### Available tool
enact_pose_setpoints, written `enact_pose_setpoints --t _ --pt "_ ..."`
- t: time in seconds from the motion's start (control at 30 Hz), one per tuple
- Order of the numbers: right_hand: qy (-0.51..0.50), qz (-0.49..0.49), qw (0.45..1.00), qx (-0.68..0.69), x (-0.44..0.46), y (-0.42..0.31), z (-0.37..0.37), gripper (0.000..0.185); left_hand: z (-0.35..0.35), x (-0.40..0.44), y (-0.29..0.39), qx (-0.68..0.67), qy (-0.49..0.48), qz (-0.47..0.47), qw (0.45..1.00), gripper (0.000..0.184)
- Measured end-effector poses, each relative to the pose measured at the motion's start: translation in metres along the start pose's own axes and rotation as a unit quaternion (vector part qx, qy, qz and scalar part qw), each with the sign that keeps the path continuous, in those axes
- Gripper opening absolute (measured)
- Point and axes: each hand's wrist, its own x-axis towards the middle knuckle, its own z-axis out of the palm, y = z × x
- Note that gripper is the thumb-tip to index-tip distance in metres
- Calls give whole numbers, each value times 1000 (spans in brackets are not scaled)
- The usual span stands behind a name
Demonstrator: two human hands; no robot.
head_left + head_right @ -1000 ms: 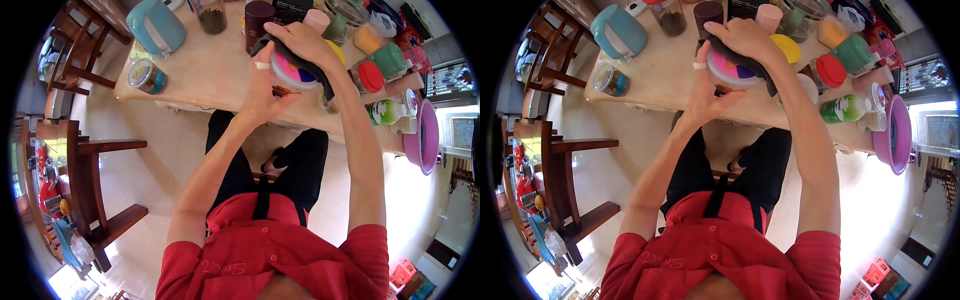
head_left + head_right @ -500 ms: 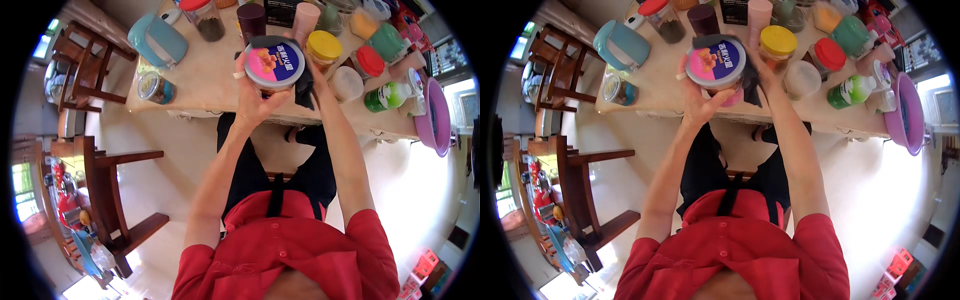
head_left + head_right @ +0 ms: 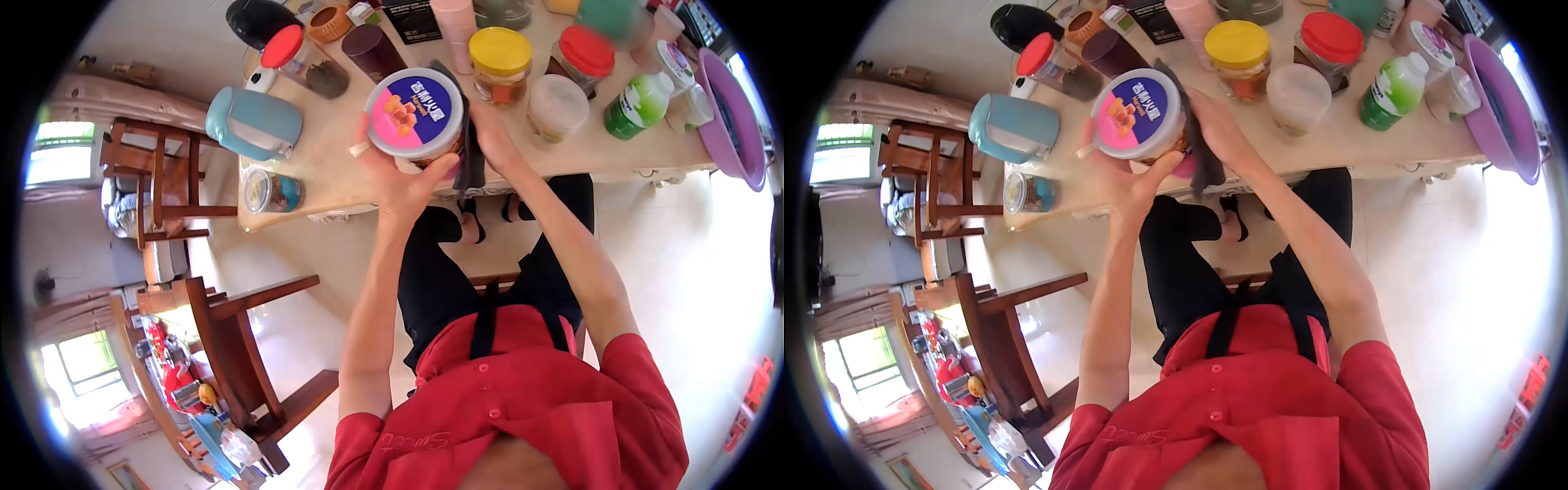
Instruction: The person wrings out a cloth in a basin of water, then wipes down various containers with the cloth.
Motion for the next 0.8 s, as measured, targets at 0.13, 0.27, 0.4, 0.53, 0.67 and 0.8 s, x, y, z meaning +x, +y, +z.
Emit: enact_pose_setpoints --t 0.13,0.27,0.4,0.53,0.67,0.8 --pt "41 25 979 199 29 -10 8 49 -23 4 12 109 -34 -8 993 102" --pt "72 -1 990 121 7 -12 28 52 -17 34 53 301 -33 -19 953 90" --pt "60 61 992 91 -16 32 39 55 -2 60 66 474 -127 -3 871 81" --pt "106 115 973 171 -25 60 59 56 -13 55 76 516 -186 29 835 94" --pt "108 85 983 122 -17 55 68 53 -35 45 71 396 -110 -52 910 93" --pt "108 63 987 103 -2 17 64 48 -42 36 72 283 -46 -76 955 96"
